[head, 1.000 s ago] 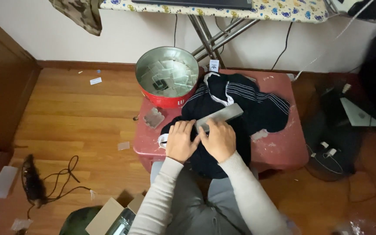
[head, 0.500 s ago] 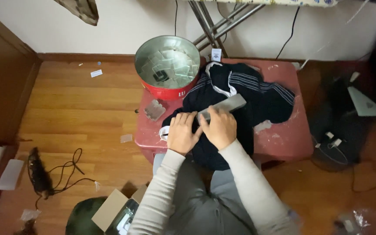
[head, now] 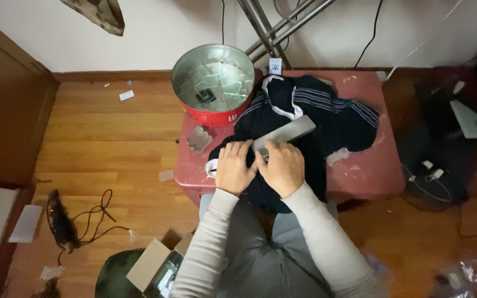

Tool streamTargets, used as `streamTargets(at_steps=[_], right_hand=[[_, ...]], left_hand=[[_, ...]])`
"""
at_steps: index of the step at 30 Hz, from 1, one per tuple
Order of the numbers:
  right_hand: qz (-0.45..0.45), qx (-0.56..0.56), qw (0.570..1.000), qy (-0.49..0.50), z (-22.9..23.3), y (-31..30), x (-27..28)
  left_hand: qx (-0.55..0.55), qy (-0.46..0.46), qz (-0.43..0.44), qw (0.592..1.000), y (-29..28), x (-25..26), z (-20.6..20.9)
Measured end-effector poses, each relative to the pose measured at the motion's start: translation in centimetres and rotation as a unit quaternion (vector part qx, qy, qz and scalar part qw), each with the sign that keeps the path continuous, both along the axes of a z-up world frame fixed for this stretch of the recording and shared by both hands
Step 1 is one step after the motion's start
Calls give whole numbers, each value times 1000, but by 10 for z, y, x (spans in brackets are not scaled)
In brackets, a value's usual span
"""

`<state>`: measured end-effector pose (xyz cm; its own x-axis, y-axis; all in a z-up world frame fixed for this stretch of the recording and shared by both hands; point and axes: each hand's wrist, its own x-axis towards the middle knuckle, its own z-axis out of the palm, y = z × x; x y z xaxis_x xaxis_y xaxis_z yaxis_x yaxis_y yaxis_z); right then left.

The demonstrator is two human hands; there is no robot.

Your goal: Sharpening the edge of a metal piece using a manual sharpening stone.

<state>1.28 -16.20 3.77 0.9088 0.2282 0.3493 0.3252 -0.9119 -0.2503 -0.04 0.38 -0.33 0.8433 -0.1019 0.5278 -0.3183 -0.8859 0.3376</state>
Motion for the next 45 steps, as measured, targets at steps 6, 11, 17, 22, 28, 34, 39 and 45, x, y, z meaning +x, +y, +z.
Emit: streamTargets(at_steps=[6, 11, 17, 22, 28, 34, 39, 45], right_hand=[[-26, -15, 996, -86, -16, 4, 20], [-18, 4, 997, -69, -4, 4, 7], [-38, -5, 991, -129, -15, 6, 13], [-47, -15, 991, -127, -20, 5, 8], [-13, 12, 996, -90, -13, -2, -1], [-12, 16, 997, -77, -8, -1, 14], [3, 0, 999, -54, -4, -5, -1], [-28, -13, 999, -24, -15, -5, 21]], left_hand=[[-11, 13, -6, 1000, -2, 0, 1], [-8, 2, -5, 1000, -2, 2, 0], [4, 18, -4, 1000, -5, 1, -6], [3, 12, 0, 1000, -5, 3, -10], [-10, 12, 5, 1000, -5, 2, -5], [-13, 23, 2, 1000, -2, 1, -8], [-21, 15, 3, 1000, -1, 2, -7], [-31, 22, -19, 999, 5, 4, -6]])
